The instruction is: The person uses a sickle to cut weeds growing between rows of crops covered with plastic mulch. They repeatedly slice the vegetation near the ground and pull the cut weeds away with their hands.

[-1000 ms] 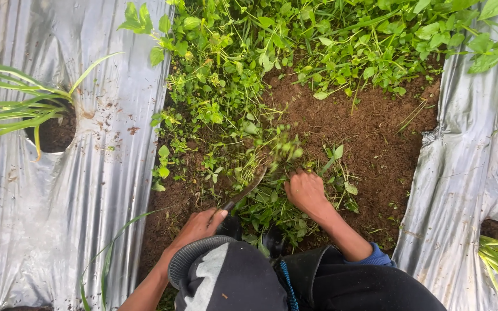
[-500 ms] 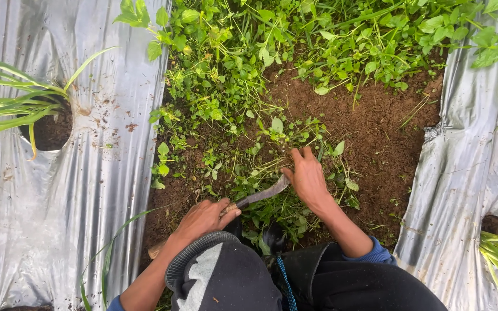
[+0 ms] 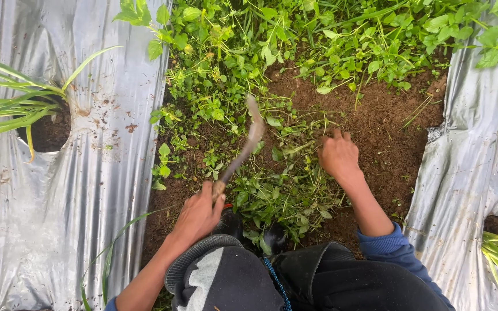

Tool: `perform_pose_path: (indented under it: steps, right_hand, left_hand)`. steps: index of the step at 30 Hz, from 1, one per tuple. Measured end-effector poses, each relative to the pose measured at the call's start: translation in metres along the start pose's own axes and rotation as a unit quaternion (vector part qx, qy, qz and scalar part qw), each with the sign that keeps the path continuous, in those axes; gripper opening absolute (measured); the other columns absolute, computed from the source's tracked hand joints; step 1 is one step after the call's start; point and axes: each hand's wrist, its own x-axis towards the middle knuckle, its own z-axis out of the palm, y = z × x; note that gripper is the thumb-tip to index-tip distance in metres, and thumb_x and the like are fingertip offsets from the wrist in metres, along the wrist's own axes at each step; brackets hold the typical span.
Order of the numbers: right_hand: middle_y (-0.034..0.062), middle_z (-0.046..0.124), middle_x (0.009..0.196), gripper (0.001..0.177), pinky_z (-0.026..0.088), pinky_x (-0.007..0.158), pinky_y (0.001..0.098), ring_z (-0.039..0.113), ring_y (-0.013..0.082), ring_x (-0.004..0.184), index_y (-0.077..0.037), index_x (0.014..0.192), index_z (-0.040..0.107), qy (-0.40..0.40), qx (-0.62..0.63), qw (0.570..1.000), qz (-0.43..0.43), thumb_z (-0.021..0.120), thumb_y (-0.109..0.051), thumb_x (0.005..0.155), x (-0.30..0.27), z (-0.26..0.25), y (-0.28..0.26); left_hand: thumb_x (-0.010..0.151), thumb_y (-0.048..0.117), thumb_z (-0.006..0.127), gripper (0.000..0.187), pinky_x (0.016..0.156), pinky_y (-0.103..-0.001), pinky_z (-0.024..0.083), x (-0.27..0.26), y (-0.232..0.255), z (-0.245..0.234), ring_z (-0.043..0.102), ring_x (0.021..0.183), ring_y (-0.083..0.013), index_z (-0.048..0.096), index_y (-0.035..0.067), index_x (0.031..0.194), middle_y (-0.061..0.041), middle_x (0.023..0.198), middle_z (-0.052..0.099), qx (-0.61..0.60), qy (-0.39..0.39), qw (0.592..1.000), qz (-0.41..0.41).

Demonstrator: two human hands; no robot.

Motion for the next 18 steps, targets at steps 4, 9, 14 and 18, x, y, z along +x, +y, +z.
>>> perform_pose_path:
  steps: [4,9,14,18]
  right_hand:
    - [0.0207,0.061,0.132,0.046,0.053,0.095,0.0533,0.061,0.0429,0.123,-0.018,0.130,0.074,-0.072,-0.030,0.996,-0.032,0.066,-0.047,0.095,-0.013,-0.056,-0.032]
    - [0.0298,0.055,0.143,0.042,0.052,0.101,0.0609,0.059,0.0471,0.128,-0.010,0.126,0.076,0.025,0.043,0.999,-0.008,0.066,-0.039,0.097,-0.016,-0.103,-0.053]
    - [0.0334,0.061,0.132,0.038,0.059,0.087,0.0629,0.065,0.0518,0.117,0.001,0.123,0.075,0.133,0.095,0.987,-0.003,0.072,-0.029,0.099,-0.005,-0.111,-0.037]
    - [0.0308,0.062,0.129,0.038,0.059,0.083,0.0642,0.066,0.0515,0.116,0.002,0.128,0.072,0.137,0.142,0.980,-0.007,0.070,-0.025,0.102,0.003,-0.110,-0.031]
  left_hand:
    - [0.102,0.034,0.040,0.057,0.069,-0.052,0.060,0.033,0.016,-0.004,0.077,0.080,-0.0407,0.035,-0.007,0.141,-0.024,0.085,0.071,0.077,0.066,0.993,-0.060]
    - [0.104,0.014,0.043,0.036,0.049,-0.043,0.061,0.052,0.038,0.019,0.075,0.063,-0.0341,0.044,-0.014,0.126,-0.022,0.079,0.073,0.218,0.083,0.972,-0.011]
    - [0.110,0.023,0.034,0.031,0.056,-0.049,0.061,0.047,0.032,0.071,0.076,0.062,-0.0361,0.048,-0.005,0.111,-0.021,0.070,0.072,0.214,0.114,0.954,0.178]
    - [0.109,0.032,0.040,0.028,0.055,-0.040,0.060,0.030,0.015,0.026,0.077,0.062,-0.0247,0.052,0.008,0.119,-0.012,0.079,0.076,0.270,0.130,0.944,0.141]
